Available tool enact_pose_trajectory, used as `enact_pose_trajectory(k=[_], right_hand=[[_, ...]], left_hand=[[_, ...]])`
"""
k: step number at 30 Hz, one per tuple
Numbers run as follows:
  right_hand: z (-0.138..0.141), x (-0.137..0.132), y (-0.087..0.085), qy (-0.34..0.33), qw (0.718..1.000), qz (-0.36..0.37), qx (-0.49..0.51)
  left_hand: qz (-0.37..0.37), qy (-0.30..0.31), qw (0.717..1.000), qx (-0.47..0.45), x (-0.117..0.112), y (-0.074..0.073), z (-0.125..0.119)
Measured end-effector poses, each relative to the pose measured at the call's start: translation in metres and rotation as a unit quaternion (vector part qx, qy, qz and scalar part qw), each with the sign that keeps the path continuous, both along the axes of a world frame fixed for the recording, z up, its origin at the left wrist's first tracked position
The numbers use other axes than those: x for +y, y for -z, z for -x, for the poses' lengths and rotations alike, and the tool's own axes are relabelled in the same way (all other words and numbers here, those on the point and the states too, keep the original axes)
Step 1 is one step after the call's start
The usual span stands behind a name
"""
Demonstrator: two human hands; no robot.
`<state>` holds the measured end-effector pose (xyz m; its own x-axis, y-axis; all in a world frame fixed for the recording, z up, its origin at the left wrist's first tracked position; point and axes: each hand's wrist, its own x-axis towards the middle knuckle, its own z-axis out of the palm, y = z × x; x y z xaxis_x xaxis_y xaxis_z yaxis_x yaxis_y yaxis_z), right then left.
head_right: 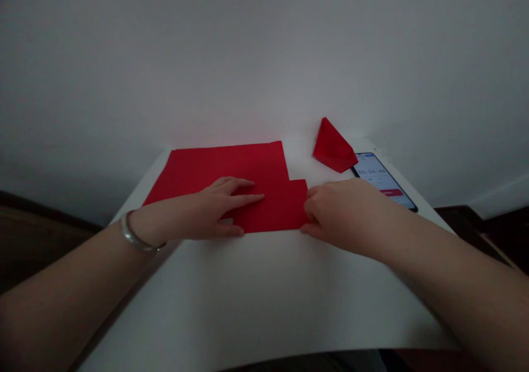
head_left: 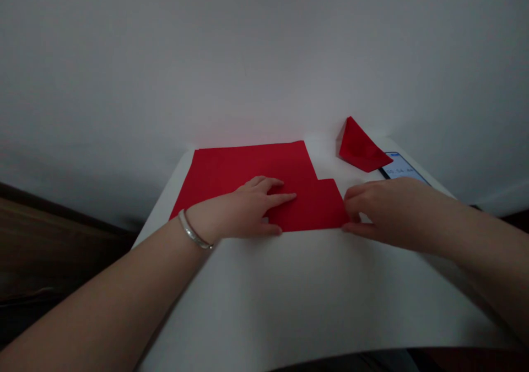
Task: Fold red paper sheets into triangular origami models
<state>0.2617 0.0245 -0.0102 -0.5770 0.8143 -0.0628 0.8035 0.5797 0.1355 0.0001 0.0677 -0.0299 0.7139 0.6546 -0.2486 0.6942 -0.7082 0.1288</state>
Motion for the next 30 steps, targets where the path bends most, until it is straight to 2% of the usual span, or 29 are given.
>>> enact_pose_trajectory(k=[2, 3, 7, 13, 20, 26, 30], right_hand=[[0.001, 0.003, 0.001, 0.024, 1.000, -0.004, -0.011], [0.002, 0.004, 0.002, 0.015, 1.000, -0.007, 0.003], [0.014, 0.007, 0.016, -0.123, 0.988, 0.000, 0.092], [0.027, 0.014, 0.039, -0.160, 0.981, -0.006, 0.108], [0.022, 0.017, 0.041, -0.192, 0.976, -0.015, 0.099], [0.022, 0.016, 0.037, -0.181, 0.980, 0.014, 0.085], [0.026, 0.011, 0.035, -0.181, 0.982, -0.003, 0.061]], left_hand=[[-0.023, -0.006, 1.000, 0.001, -0.004, 0.001, -0.004], [-0.038, -0.005, 0.999, 0.001, -0.004, 0.001, -0.006], [-0.098, 0.011, 0.995, 0.002, 0.000, 0.009, -0.008], [-0.172, -0.009, 0.984, -0.055, 0.009, 0.027, -0.014], [-0.115, 0.007, 0.992, -0.052, 0.007, 0.040, -0.016], [-0.057, 0.009, 0.997, -0.045, 0.016, 0.038, -0.011], [-0.020, -0.009, 0.999, -0.024, 0.019, 0.031, -0.007]])
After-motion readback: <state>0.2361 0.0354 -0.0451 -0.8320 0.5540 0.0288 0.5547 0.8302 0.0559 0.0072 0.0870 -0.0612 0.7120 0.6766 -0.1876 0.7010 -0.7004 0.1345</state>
